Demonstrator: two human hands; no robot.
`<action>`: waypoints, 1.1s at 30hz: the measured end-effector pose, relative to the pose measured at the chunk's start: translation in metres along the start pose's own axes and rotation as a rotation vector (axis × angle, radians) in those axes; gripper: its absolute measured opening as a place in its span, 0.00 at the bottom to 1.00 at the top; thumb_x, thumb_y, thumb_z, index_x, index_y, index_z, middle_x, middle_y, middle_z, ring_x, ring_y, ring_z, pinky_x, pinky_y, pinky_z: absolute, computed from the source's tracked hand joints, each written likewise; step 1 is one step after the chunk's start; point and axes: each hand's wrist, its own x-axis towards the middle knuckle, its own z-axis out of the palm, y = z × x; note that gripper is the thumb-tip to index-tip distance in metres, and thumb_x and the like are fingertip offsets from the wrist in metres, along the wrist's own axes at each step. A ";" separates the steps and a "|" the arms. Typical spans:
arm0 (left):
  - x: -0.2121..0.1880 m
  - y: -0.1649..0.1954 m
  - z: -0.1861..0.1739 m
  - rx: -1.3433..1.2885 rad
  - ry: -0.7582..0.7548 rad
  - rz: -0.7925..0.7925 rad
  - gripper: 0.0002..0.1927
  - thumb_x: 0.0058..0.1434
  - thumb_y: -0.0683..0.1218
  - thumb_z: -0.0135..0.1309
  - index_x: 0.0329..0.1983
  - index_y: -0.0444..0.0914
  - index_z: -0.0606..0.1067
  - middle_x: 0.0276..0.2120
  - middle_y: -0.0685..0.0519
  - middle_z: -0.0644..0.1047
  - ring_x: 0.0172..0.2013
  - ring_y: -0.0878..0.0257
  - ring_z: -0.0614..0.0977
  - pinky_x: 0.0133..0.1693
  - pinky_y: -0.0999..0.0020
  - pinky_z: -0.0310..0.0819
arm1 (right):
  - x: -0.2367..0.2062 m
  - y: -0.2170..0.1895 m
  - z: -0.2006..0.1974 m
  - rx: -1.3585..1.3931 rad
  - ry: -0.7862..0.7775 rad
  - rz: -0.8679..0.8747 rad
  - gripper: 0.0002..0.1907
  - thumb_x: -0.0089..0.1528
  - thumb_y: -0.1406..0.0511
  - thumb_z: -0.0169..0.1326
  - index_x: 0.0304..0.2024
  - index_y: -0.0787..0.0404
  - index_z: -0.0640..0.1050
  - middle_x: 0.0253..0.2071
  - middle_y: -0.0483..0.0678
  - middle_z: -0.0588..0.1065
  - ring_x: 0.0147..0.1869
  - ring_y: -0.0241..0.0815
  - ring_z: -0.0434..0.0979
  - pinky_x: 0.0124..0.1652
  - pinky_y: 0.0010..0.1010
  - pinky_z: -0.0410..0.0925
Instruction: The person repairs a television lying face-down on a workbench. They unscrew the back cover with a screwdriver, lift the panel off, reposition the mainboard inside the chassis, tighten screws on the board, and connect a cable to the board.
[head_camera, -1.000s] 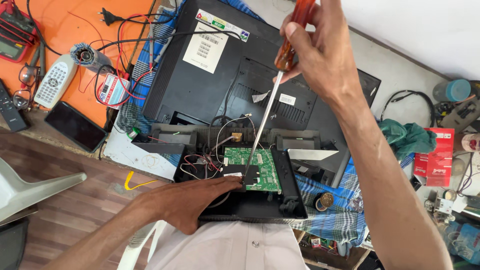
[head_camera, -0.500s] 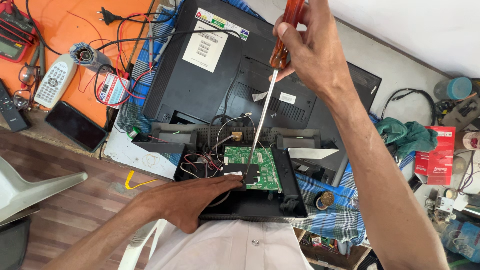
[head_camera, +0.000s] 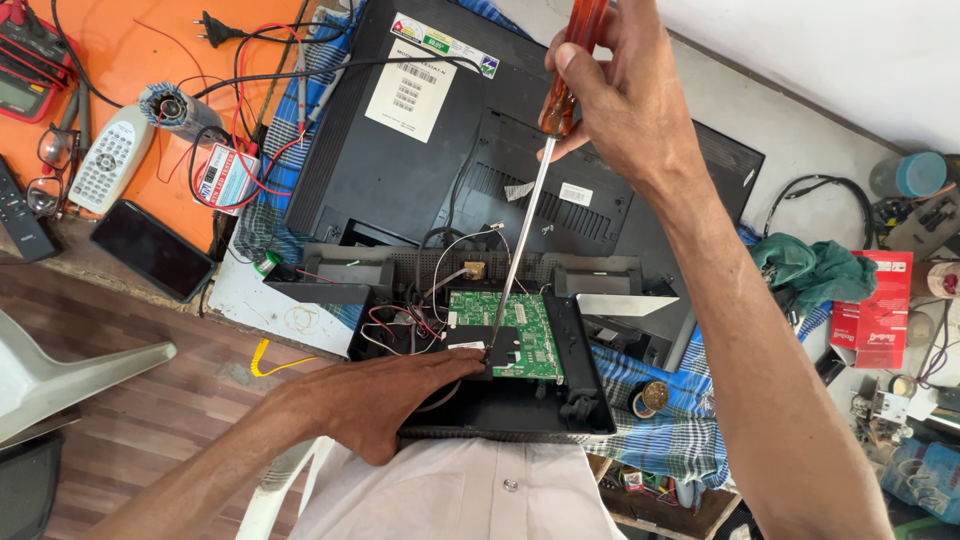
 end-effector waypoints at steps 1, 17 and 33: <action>0.000 0.000 0.000 -0.002 0.000 -0.003 0.58 0.35 0.34 0.60 0.74 0.33 0.52 0.75 0.40 0.52 0.75 0.49 0.54 0.71 0.63 0.48 | 0.000 -0.001 0.000 -0.004 0.000 -0.008 0.26 0.77 0.70 0.44 0.74 0.64 0.51 0.54 0.60 0.74 0.44 0.50 0.88 0.36 0.36 0.80; 0.000 -0.025 -0.014 -0.441 0.001 -0.117 0.53 0.50 0.55 0.59 0.78 0.42 0.50 0.73 0.48 0.64 0.72 0.53 0.63 0.67 0.59 0.56 | 0.015 -0.025 0.005 0.245 -0.081 0.080 0.37 0.68 0.70 0.60 0.72 0.64 0.54 0.54 0.54 0.75 0.50 0.45 0.87 0.45 0.39 0.81; 0.065 -0.038 0.011 -0.171 0.500 -0.136 0.18 0.63 0.53 0.59 0.30 0.31 0.78 0.19 0.45 0.75 0.19 0.57 0.70 0.26 0.58 0.67 | 0.021 -0.021 0.000 0.211 -0.095 0.027 0.16 0.67 0.70 0.61 0.55 0.69 0.72 0.48 0.53 0.78 0.48 0.46 0.86 0.42 0.35 0.82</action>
